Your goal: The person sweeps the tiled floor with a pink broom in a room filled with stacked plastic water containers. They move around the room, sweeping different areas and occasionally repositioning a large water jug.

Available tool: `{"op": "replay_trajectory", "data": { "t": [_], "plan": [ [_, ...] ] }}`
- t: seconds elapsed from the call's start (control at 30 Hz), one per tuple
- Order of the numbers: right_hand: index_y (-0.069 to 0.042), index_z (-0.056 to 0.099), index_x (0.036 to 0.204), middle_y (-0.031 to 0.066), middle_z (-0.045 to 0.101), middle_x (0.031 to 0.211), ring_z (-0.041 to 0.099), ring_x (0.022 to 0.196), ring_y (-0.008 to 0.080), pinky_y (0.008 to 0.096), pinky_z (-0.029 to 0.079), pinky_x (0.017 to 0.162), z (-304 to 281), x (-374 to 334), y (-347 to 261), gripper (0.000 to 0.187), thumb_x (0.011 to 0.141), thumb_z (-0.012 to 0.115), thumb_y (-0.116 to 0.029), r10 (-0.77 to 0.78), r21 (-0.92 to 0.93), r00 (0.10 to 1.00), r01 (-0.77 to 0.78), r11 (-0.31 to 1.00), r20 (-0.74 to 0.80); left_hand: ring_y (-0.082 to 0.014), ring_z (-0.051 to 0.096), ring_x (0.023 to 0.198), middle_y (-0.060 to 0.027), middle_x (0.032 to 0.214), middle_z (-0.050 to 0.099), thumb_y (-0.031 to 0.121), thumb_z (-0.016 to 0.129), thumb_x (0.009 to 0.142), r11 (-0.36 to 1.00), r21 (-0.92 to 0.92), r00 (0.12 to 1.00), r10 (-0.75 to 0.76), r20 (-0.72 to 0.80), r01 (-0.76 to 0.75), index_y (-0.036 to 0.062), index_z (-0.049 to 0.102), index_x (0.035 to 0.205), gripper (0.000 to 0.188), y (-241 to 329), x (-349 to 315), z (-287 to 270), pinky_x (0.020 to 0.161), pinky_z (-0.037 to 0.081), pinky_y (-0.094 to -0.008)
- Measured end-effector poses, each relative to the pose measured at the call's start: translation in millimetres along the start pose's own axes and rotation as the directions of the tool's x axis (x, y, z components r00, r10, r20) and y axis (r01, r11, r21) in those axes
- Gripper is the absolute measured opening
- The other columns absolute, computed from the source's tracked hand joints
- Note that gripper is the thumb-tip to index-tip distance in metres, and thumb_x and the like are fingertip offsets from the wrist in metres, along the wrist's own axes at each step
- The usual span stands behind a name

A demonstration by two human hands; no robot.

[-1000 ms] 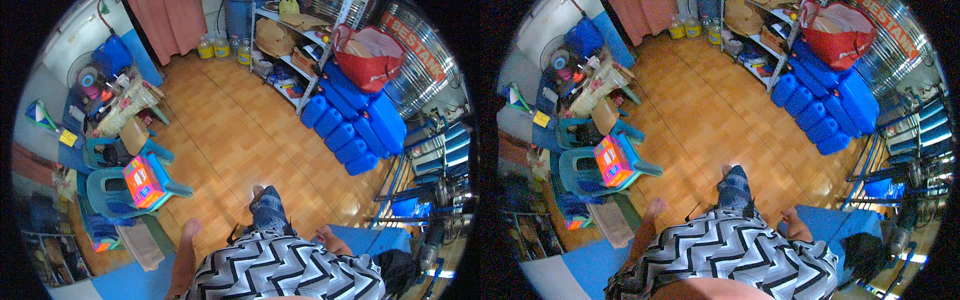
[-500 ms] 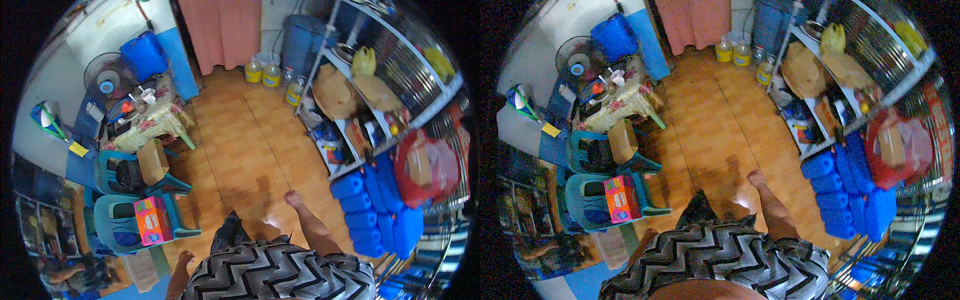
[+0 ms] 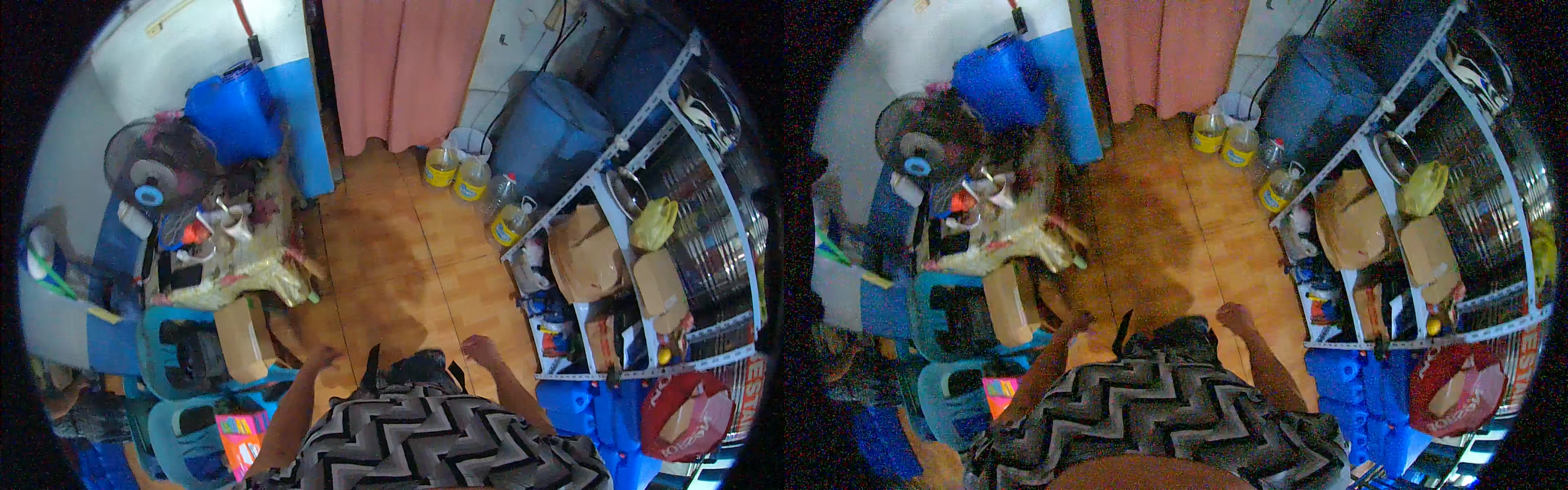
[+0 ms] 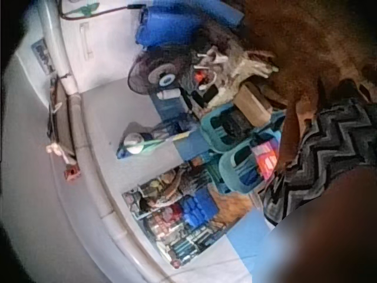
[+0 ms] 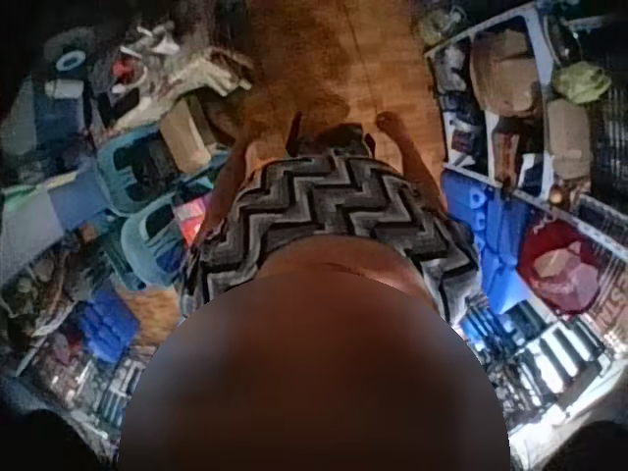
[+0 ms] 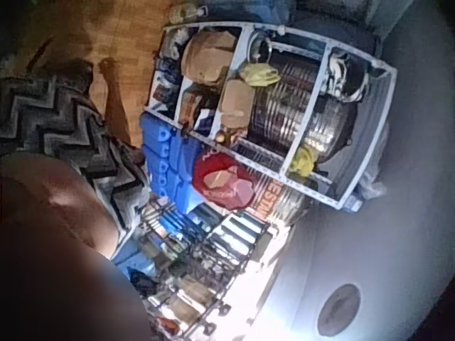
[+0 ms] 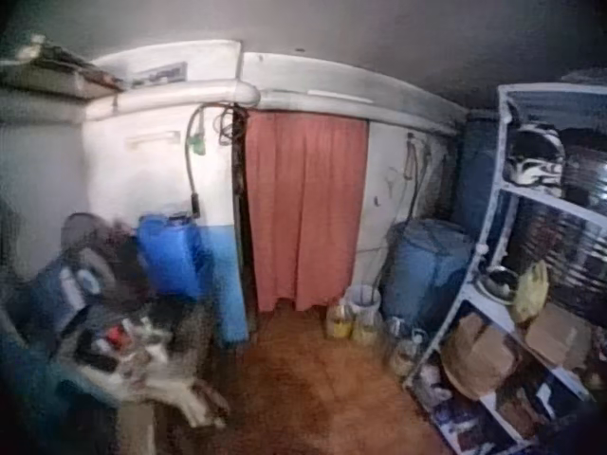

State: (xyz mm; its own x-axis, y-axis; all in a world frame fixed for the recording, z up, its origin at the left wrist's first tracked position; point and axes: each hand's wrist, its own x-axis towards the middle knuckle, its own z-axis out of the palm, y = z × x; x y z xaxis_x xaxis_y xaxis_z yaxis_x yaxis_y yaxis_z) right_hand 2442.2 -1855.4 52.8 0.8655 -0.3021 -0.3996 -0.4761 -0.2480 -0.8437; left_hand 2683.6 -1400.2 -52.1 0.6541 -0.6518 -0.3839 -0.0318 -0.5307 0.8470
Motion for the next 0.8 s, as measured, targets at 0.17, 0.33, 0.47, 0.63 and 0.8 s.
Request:
{"op": "replay_trajectory", "data": {
  "t": [0.17,0.33,0.47,0.63,0.8],
  "plan": [
    [-0.006,0.059,0.085,0.0075,0.062,0.072,0.059,0.06,0.0161,0.0272,0.048,0.05,-84.9,130.7,-7.2,0.01,0.08,0.058,-0.015,-0.128,0.971,0.986,-0.077,0.226,0.108,-0.0194,0.064,0.07,-0.0118,0.083,0.064,0.022,0.062,0.082,0.985,0.084,0.983,-0.159,0.088,0.151,-0.0029,0.059,0.1,0.031,230.3,153.0,-62.9,0.06,0.05,-0.0337],
    [-0.004,0.058,0.093,0.0112,0.062,0.078,0.058,0.055,0.0216,0.0379,0.049,0.048,-95.3,306.0,-80.8,0.024,0.085,0.055,-0.027,0.125,0.334,0.961,-0.037,0.942,-0.247,-0.0203,0.065,0.072,-0.0137,0.084,0.065,0.024,0.065,0.08,0.976,0.193,0.994,0.084,0.072,-0.097,-0.0036,0.058,0.099,0.034,270.3,256.4,-101.1,0.064,0.05,-0.0328],
    [-0.003,0.06,0.087,0.006,0.061,0.069,0.058,0.054,0.0138,0.0279,0.045,0.045,-70.9,419.2,-197.7,0.018,0.081,0.063,-0.02,0.003,0.34,0.994,-0.039,0.94,0.106,-0.0182,0.064,0.071,-0.0116,0.078,0.065,0.024,0.067,0.079,0.988,0.151,1.0,-0.002,-0.025,0.006,-0.0015,0.056,0.104,0.037,252.1,306.0,-138.9,0.065,0.049,-0.0293],
    [-0.004,0.059,0.096,0.0057,0.063,0.077,0.061,0.059,0.0121,0.0271,0.045,0.046,-55.2,524.1,-327.5,0.027,0.082,0.063,-0.026,-0.139,0.015,0.763,0.167,0.986,0.631,-0.015,0.06,0.07,-0.0051,0.071,0.061,0.015,0.067,0.079,0.987,-0.152,0.95,-0.092,-0.297,0.048,0.0011,0.049,0.115,0.042,234.1,380.1,-204.5,0.064,0.048,-0.0283],
    [-0.006,0.06,0.104,0.005,0.063,0.078,0.061,0.06,0.0124,0.0274,0.046,0.047,-73.2,610.1,-385.4,0.033,0.081,0.062,-0.03,-0.029,-0.137,0.664,0.197,0.971,0.748,-0.0137,0.057,0.07,-0.0034,0.078,0.056,0.014,0.062,0.084,0.831,-0.55,0.936,-0.127,-0.328,-0.08,0.0029,0.042,0.119,0.042,250.5,493.3,-294.9,0.062,0.047,-0.0289]
  ]
}}
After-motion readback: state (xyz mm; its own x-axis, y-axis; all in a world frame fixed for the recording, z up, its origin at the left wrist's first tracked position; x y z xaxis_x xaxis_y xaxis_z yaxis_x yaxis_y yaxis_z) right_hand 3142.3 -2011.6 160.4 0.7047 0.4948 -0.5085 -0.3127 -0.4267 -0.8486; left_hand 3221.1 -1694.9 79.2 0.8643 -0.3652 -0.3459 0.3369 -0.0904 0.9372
